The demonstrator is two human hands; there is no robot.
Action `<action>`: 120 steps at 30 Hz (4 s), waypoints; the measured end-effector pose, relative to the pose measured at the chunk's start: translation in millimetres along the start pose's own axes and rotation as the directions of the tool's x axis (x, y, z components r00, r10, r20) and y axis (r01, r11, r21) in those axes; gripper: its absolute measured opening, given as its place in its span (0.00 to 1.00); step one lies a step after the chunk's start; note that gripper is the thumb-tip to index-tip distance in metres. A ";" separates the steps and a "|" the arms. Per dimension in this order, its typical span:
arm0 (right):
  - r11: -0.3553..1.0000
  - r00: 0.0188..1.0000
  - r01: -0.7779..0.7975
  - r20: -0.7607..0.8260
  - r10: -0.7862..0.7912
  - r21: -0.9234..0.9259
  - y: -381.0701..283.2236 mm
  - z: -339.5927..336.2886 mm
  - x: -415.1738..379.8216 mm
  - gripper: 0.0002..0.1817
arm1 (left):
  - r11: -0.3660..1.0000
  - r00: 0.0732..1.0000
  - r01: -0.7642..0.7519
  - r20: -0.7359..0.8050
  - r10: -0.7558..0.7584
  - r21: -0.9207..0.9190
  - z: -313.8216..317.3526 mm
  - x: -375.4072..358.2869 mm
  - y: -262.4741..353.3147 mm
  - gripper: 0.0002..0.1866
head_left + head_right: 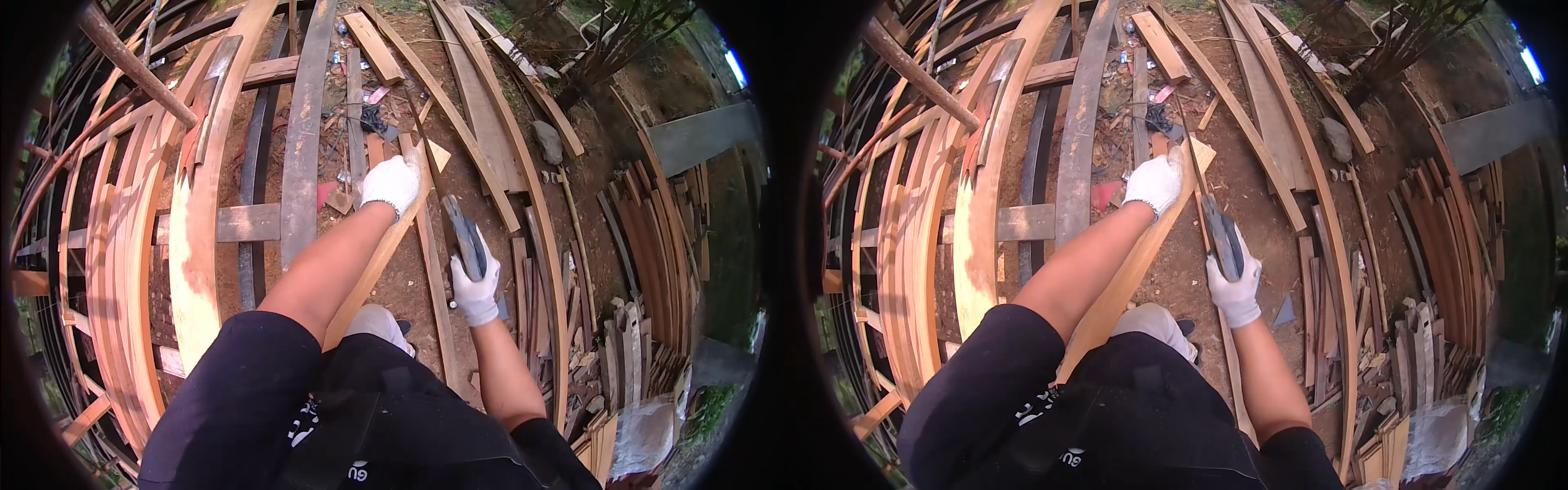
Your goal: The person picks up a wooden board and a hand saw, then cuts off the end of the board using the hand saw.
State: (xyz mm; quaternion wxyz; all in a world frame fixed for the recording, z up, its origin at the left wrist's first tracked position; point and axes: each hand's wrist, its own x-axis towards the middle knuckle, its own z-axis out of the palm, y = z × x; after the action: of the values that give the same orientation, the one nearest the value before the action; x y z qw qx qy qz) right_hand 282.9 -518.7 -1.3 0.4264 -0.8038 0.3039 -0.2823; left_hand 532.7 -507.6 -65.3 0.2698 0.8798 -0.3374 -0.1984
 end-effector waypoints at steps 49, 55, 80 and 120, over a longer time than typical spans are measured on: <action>0.993 0.997 0.033 -0.069 -0.025 0.117 15.4 33.9 80.0 0.30 | 0.997 0.996 0.070 -0.057 -0.071 -0.008 -20.8 -2.7 15.1 0.42; 0.981 0.982 -0.187 0.010 0.186 0.060 -24.3 -54.9 -98.7 0.36 | 0.998 0.999 0.044 0.013 -0.043 -0.035 -18.7 -10.0 21.4 0.41; 0.996 0.996 0.025 -0.090 -0.018 0.085 -1.0 35.1 74.3 0.30 | 0.997 0.997 0.075 0.003 -0.075 0.017 -12.9 -7.7 21.8 0.40; 0.997 0.998 -0.056 -0.038 0.058 0.055 3.4 -15.6 -32.0 0.32 | 0.997 0.996 0.072 0.056 -0.072 -0.007 -17.4 -6.0 21.3 0.37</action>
State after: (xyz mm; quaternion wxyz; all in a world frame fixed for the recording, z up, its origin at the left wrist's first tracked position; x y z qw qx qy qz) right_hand 249.9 -505.0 -3.0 0.4497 -0.7773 0.3274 -0.2939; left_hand 527.5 -510.8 -37.8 0.2571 0.8843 -0.3119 -0.2338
